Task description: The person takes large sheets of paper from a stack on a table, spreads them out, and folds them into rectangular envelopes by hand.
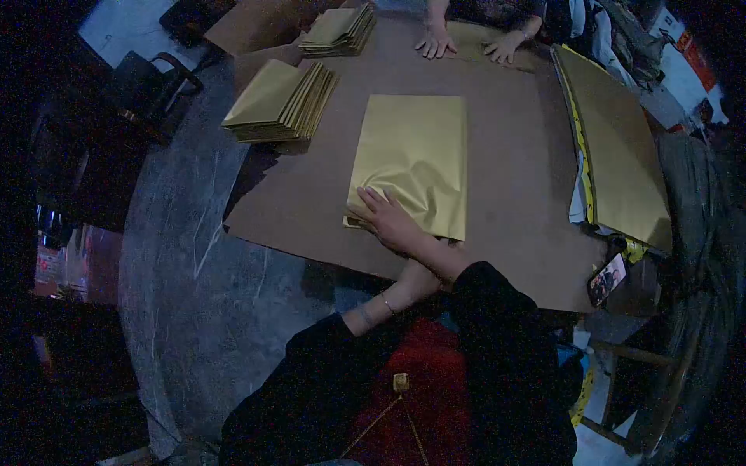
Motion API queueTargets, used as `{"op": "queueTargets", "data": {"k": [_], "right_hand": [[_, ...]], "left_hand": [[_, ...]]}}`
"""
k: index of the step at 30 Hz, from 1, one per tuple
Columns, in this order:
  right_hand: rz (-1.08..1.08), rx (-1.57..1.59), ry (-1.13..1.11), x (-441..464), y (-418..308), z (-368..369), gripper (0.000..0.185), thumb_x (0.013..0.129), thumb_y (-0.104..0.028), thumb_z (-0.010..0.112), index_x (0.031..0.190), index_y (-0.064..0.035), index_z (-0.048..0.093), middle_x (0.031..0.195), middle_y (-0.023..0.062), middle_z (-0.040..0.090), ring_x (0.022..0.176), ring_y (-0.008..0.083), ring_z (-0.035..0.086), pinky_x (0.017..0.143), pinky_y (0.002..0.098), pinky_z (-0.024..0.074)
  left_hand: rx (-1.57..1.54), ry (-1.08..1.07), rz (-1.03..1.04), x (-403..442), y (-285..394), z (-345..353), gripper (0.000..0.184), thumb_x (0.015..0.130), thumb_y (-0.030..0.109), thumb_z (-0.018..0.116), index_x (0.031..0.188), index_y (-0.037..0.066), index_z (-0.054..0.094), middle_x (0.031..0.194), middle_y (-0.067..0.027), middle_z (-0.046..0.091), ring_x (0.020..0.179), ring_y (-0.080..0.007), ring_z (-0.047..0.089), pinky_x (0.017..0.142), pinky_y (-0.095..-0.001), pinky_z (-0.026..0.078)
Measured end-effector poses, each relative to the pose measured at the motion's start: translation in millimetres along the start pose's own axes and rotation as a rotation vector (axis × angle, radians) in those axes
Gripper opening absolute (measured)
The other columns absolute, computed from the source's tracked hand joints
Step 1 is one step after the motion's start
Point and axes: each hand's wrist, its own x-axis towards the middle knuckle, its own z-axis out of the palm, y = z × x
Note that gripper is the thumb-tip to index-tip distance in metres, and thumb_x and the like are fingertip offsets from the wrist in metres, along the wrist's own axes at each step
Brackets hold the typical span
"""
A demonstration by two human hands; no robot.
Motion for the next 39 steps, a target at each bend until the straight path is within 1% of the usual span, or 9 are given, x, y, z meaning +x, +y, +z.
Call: {"op": "queueTargets", "data": {"k": [4, 9, 12, 17, 23, 31, 34, 36, 39], "right_hand": [[-0.005, 0.024, 0.014, -1, 0, -2, 0.044, 0.094, -0.027, 0.043, 0.136, -0.0175, 0.038, 0.144, 0.0169, 0.027, 0.133, 0.0320, 0.027, 0.107, 0.0504, 0.0205], [-0.016, -0.032, 0.017, 0, 1, -1, 0.043, 0.093, -0.028, 0.044, 0.134, -0.0173, 0.041, 0.142, 0.0174, 0.030, 0.133, 0.0318, 0.028, 0.107, 0.0500, 0.0211], [-0.015, -0.007, 0.037, -1, 1, 1, 0.043, 0.093, -0.028, 0.044, 0.135, -0.0177, 0.040, 0.143, 0.0174, 0.030, 0.133, 0.0320, 0.027, 0.107, 0.0501, 0.0214], [0.003, 0.045, -0.034, 2, -3, -8, 0.043, 0.093, -0.029, 0.044, 0.134, -0.0170, 0.040, 0.143, 0.0175, 0.029, 0.135, 0.0320, 0.024, 0.107, 0.0495, 0.0217], [-0.021, 0.014, 0.016, 0, -2, -6, 0.043, 0.093, -0.030, 0.044, 0.134, -0.0180, 0.041, 0.143, 0.0171, 0.029, 0.134, 0.0322, 0.026, 0.107, 0.0507, 0.0214], [-0.012, -0.011, 0.010, -5, -5, -10, 0.051, 0.091, -0.037, 0.044, 0.137, -0.0160, 0.036, 0.145, 0.0159, 0.026, 0.135, 0.0316, 0.023, 0.108, 0.0526, 0.0169], [-0.015, 0.001, 0.015, -5, -5, -10, 0.054, 0.091, -0.039, 0.045, 0.138, -0.0139, 0.035, 0.145, 0.0163, 0.026, 0.135, 0.0311, 0.023, 0.107, 0.0534, 0.0178], [-0.024, -0.032, 0.003, -5, -6, -12, 0.054, 0.091, -0.040, 0.045, 0.138, -0.0139, 0.035, 0.145, 0.0160, 0.025, 0.136, 0.0304, 0.022, 0.108, 0.0528, 0.0174], [-0.006, -0.019, -0.013, -4, -2, -6, 0.057, 0.090, -0.041, 0.045, 0.139, -0.0144, 0.033, 0.147, 0.0150, 0.023, 0.137, 0.0296, 0.020, 0.109, 0.0519, 0.0161]], "left_hand": [[0.087, 0.100, 0.036, -2, -3, 15, 0.058, 0.088, 0.031, 0.042, 0.138, 0.004, 0.031, 0.139, -0.0155, 0.037, 0.128, -0.0295, 0.035, 0.107, -0.0442, 0.024], [0.149, -0.161, -0.021, 1, -3, 12, 0.060, 0.090, 0.034, 0.039, 0.141, 0.005, 0.026, 0.143, -0.0156, 0.031, 0.133, -0.0294, 0.028, 0.108, -0.0441, 0.021], [0.245, 0.066, 0.096, 0, -10, 31, 0.059, 0.089, 0.034, 0.039, 0.139, 0.005, 0.029, 0.141, -0.0155, 0.033, 0.130, -0.0298, 0.031, 0.107, -0.0447, 0.022], [0.114, -0.200, -0.015, 10, 8, -16, 0.057, 0.088, 0.034, 0.042, 0.136, 0.005, 0.033, 0.138, -0.0146, 0.036, 0.126, -0.0297, 0.035, 0.105, -0.0449, 0.026], [0.080, 0.107, 0.060, 1, -11, 33, 0.057, 0.087, 0.032, 0.044, 0.137, 0.007, 0.033, 0.139, -0.0105, 0.037, 0.128, -0.0296, 0.033, 0.105, -0.0435, 0.026], [0.101, -0.048, 0.016, 3, 4, -22, 0.064, 0.086, 0.033, 0.048, 0.140, 0.007, 0.028, 0.144, -0.0095, 0.031, 0.131, -0.0271, 0.030, 0.108, -0.0393, 0.022], [0.007, 0.147, 0.075, -13, -2, -12, 0.056, 0.085, 0.033, 0.052, 0.133, 0.006, 0.040, 0.137, -0.0112, 0.041, 0.127, -0.0286, 0.036, 0.106, -0.0398, 0.027], [-0.290, -0.040, 0.118, -33, -8, -26, 0.026, 0.084, 0.026, 0.059, 0.101, 0.006, 0.062, 0.108, -0.0116, 0.060, 0.103, -0.0292, 0.055, 0.093, -0.0400, 0.042], [-0.289, 0.469, 0.132, -58, -12, -53, 0.010, 0.080, 0.011, 0.064, 0.089, 0.006, 0.065, 0.092, -0.0078, 0.062, 0.087, -0.0255, 0.061, 0.084, -0.0351, 0.046]]}}
